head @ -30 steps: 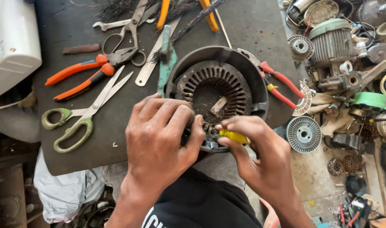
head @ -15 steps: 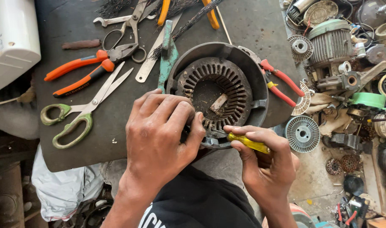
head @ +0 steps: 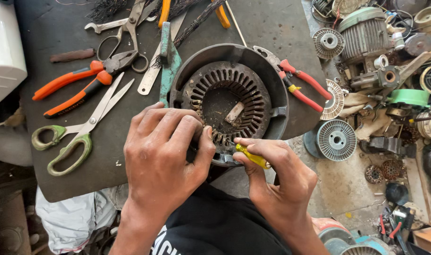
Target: The person uses a yellow-handled screwdriver to scrape and clean the interior slots of a motor stator held in a bench vise. They repeatedly scrape the copper windings and remove debris by hand, occasionally switching to a metal rod to probe the slots.
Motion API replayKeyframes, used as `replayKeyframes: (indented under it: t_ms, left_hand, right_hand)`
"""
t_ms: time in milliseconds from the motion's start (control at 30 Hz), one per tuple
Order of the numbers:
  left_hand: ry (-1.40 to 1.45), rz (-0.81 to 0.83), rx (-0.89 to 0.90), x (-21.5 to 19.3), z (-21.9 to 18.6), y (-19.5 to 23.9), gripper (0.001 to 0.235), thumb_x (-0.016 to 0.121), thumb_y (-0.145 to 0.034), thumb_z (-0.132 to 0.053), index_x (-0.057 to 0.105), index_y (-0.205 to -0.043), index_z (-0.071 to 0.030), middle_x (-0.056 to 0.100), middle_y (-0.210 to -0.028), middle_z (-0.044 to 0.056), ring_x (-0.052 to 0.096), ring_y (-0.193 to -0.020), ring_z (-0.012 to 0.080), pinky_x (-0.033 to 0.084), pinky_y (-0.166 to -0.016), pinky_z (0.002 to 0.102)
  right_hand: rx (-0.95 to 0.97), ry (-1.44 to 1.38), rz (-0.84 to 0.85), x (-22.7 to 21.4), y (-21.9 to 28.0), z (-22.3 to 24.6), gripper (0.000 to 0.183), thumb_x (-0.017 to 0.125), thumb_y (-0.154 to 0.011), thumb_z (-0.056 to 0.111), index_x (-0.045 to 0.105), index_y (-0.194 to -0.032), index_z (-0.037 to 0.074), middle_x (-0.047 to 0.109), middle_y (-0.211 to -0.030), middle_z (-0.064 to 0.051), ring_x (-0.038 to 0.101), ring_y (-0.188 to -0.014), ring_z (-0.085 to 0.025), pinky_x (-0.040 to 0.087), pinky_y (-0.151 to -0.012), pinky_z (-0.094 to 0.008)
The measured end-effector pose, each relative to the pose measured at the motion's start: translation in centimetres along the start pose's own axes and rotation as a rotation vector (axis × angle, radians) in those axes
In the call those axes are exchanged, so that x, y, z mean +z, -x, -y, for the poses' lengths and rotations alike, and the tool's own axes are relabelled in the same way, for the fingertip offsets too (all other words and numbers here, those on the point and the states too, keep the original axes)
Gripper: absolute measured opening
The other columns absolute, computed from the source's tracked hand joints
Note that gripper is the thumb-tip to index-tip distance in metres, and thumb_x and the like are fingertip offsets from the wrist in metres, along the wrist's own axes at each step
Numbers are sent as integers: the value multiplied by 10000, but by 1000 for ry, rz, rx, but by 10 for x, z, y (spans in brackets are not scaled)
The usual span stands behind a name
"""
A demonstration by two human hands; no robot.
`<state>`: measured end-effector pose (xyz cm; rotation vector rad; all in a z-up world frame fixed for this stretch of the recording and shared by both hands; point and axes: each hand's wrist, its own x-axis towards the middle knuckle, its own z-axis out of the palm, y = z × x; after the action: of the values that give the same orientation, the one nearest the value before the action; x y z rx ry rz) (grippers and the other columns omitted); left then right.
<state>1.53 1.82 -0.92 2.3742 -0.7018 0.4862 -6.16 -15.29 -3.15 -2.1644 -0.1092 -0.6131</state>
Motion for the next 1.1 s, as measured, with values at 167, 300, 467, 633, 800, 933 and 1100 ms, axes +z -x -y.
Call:
replayKeyframes:
  t_ms: [167, 300, 467, 633, 800, 933, 1100]
  left_hand:
    - [4, 5, -1, 0, -1, -2, 109, 743, -889, -133, 675, -873, -50, 707, -961, 52, 672, -978, 274, 499, -1037, 481]
    - [-3, -1, -6, 0, 1, 0, 114, 747, -896, -140, 675, -873, -55, 707, -968, 51, 670, -977, 269, 498, -1043, 482]
    - [8, 8, -8, 1, 0, 0, 113, 747, -893, -138, 671, -868, -57, 706, -957, 44, 671, -974, 267, 499, -1044, 486]
    - [-3, 11, -9, 1, -1, -1, 118, 746, -896, -138, 666, -867, -56, 705, -959, 46, 670, -974, 271, 500, -1044, 482]
    - [-15, 15, -16, 2, -2, 0, 114, 745, -900, -133, 665, -868, -58, 709, -963, 42, 673, -981, 266, 501, -1047, 482]
    - [-27, 14, 0, 2, -2, 1, 114, 743, -903, -141, 668, -874, -61, 710, -971, 43, 672, -996, 270, 496, -1041, 483]
    - [-47, 12, 19, 0, -4, 0, 116, 741, -905, -154, 677, -878, -60, 703, -956, 51, 665, -985, 278, 495, -1037, 477]
  right_hand:
    - [-20, -38, -35, -1, 3, 3, 324, 774, -895, -108, 577, -1124, 11, 751, -1095, -151, 781, -1020, -234, 639, -862, -290]
    - [37, -140, -76, 1, 13, 3, 344, 747, -937, -102, 516, -1169, 4, 737, -1117, -190, 786, -1029, -254, 662, -869, -301]
    - [57, -151, -106, 5, 19, -2, 339, 736, -949, -93, 501, -1175, 1, 735, -1116, -209, 784, -1013, -266, 658, -864, -310]
    - [87, -158, -102, 6, 18, -2, 342, 743, -948, -72, 496, -1170, 7, 745, -1106, -193, 790, -1057, -270, 650, -853, -295]
    - [76, -53, -107, 7, 17, -1, 341, 782, -938, -34, 521, -1150, 20, 762, -1099, -148, 794, -1014, -219, 626, -860, -295]
    - [7, 92, -61, 8, 9, 5, 337, 820, -891, -16, 559, -1097, 43, 763, -1077, -119, 789, -960, -217, 625, -841, -287]
    - [-15, 100, -12, 4, 1, 14, 329, 808, -862, -49, 592, -1094, 40, 746, -1057, -131, 769, -980, -246, 617, -855, -318]
